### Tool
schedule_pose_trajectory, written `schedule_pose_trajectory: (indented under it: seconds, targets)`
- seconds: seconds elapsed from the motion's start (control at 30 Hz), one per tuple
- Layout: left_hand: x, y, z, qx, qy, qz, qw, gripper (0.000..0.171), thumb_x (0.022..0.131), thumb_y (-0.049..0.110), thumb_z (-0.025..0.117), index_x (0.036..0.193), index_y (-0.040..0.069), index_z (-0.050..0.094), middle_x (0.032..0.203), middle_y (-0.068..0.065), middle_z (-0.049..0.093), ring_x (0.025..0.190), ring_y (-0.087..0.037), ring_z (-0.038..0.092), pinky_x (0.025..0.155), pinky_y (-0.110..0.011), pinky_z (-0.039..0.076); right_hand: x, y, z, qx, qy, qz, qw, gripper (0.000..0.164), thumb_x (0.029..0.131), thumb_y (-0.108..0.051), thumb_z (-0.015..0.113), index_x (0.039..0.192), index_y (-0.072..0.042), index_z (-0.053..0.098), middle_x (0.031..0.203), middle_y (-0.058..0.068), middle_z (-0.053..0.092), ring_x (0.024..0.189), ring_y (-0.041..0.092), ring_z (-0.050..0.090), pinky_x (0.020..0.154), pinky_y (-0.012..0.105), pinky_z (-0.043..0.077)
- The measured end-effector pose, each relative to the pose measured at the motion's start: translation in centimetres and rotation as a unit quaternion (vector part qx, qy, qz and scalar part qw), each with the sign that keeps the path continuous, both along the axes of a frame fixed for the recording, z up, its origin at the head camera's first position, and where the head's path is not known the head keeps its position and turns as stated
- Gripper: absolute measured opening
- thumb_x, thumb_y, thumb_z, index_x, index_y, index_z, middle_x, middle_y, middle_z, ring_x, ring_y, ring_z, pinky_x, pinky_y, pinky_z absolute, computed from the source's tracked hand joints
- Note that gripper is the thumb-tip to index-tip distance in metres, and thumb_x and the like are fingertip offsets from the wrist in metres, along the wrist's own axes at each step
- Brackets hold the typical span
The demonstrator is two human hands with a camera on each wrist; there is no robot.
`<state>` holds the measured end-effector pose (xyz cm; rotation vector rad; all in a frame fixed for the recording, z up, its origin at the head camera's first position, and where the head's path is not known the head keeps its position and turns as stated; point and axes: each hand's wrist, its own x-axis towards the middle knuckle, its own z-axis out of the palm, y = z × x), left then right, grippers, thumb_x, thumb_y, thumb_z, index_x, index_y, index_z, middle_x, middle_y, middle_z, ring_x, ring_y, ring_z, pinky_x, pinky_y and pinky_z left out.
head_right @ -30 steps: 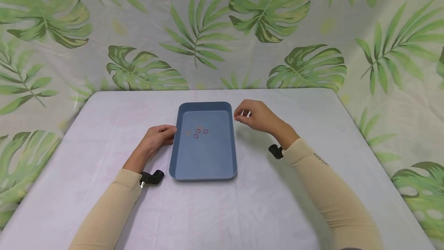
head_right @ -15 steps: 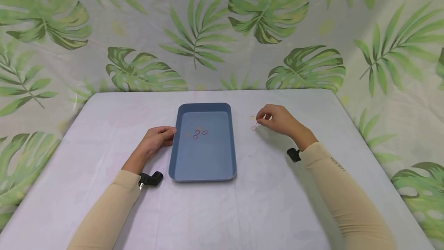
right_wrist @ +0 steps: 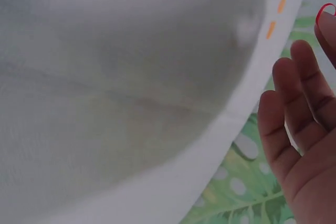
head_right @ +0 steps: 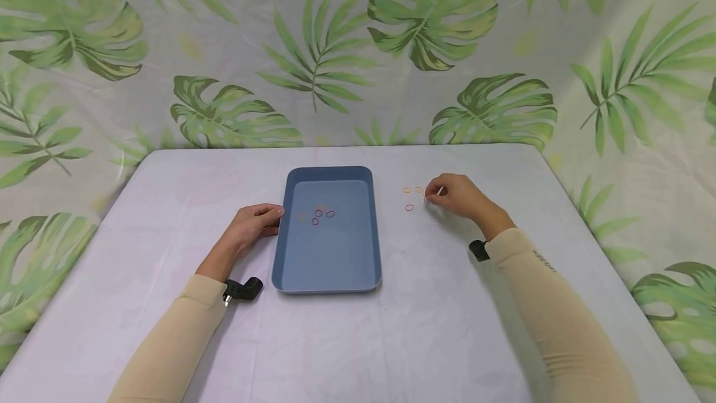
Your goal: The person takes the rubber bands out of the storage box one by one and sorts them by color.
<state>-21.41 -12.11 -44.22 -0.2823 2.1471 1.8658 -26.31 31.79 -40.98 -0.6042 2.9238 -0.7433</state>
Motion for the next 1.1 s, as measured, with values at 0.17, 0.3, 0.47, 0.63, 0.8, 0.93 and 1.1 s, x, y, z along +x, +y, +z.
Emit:
schedule_pose_trajectory:
  seconds: [0.17,0.3,0.47,0.63,0.8,0.93,1.1]
  targets:
    - [0.0,-0.1,-0.1,0.0,0.003,-0.004,1.0,0.038,0.098,0.019,0.063,0.128,-0.004,0.062,0.122,-0.016,0.067,0.086,-0.003,0.067,0.08,-0.02,0.061,-0.1,-0.5,-0.4,0.013,-0.041,-0.015,0.999,0.007,0.093,-0.014,0.069,0.097,-0.009,0.073,0.096,0.01,0.069,0.08,0.019,0.057,0.066,0.027,0.048]
    - [0.0,-0.1,-0.2,-0.003,0.002,-0.006,1.0,0.038,0.098,0.019,0.063,0.128,-0.004,0.062,0.123,-0.017,0.066,0.087,-0.003,0.066,0.081,-0.02,0.061,-0.2,-0.8,-0.7,0.027,-0.06,-0.016,0.998,0.008,0.094,-0.014,0.068,0.097,-0.009,0.073,0.097,0.01,0.069,0.082,0.02,0.056,0.068,0.028,0.047]
    - [-0.1,-0.1,-0.2,-0.004,0.0,-0.002,1.0,0.037,0.098,0.019,0.063,0.127,-0.003,0.063,0.124,-0.017,0.067,0.088,-0.003,0.066,0.08,-0.02,0.061,-0.2,-1.0,-1.0,0.028,-0.055,-0.011,0.998,0.007,0.092,-0.014,0.068,0.095,-0.01,0.073,0.096,0.01,0.069,0.082,0.021,0.057,0.069,0.028,0.047]
    - [-0.1,-0.2,-0.2,0.001,0.01,-0.007,0.9999,0.037,0.098,0.018,0.063,0.127,-0.005,0.062,0.12,-0.015,0.067,0.088,-0.004,0.066,0.08,-0.02,0.061,-0.1,-1.1,-0.8,0.014,-0.034,0.005,0.999,0.006,0.091,-0.015,0.07,0.09,-0.01,0.073,0.088,0.008,0.068,0.076,0.018,0.055,0.065,0.026,0.045]
    - [-0.1,-0.1,-0.3,0.001,0.006,-0.005,1.0,0.036,0.098,0.018,0.063,0.126,-0.005,0.063,0.118,-0.014,0.067,0.087,-0.004,0.066,0.079,-0.02,0.061,-0.3,-1.2,-0.9,0.027,-0.04,-0.004,0.999,0.006,0.092,-0.015,0.069,0.09,-0.01,0.073,0.089,0.008,0.069,0.078,0.018,0.056,0.068,0.029,0.047]
    - [-0.1,-0.1,-0.2,0.002,0.004,-0.002,1.0,0.035,0.097,0.018,0.063,0.125,-0.004,0.064,0.119,-0.014,0.067,0.087,-0.004,0.066,0.08,-0.02,0.061,-0.6,-1.3,-1.1,0.047,-0.047,-0.014,0.998,0.009,0.093,-0.017,0.069,0.092,-0.01,0.073,0.092,0.008,0.07,0.081,0.019,0.058,0.071,0.03,0.048]
    - [0.0,-0.1,-0.1,0.0,0.003,-0.001,1.0,0.035,0.098,0.018,0.063,0.125,-0.003,0.064,0.123,-0.017,0.066,0.088,-0.004,0.066,0.081,-0.02,0.061,-0.5,-1.6,-1.0,0.055,-0.052,-0.021,0.997,0.009,0.093,-0.018,0.069,0.093,-0.01,0.074,0.095,0.009,0.072,0.083,0.02,0.058,0.073,0.031,0.048]
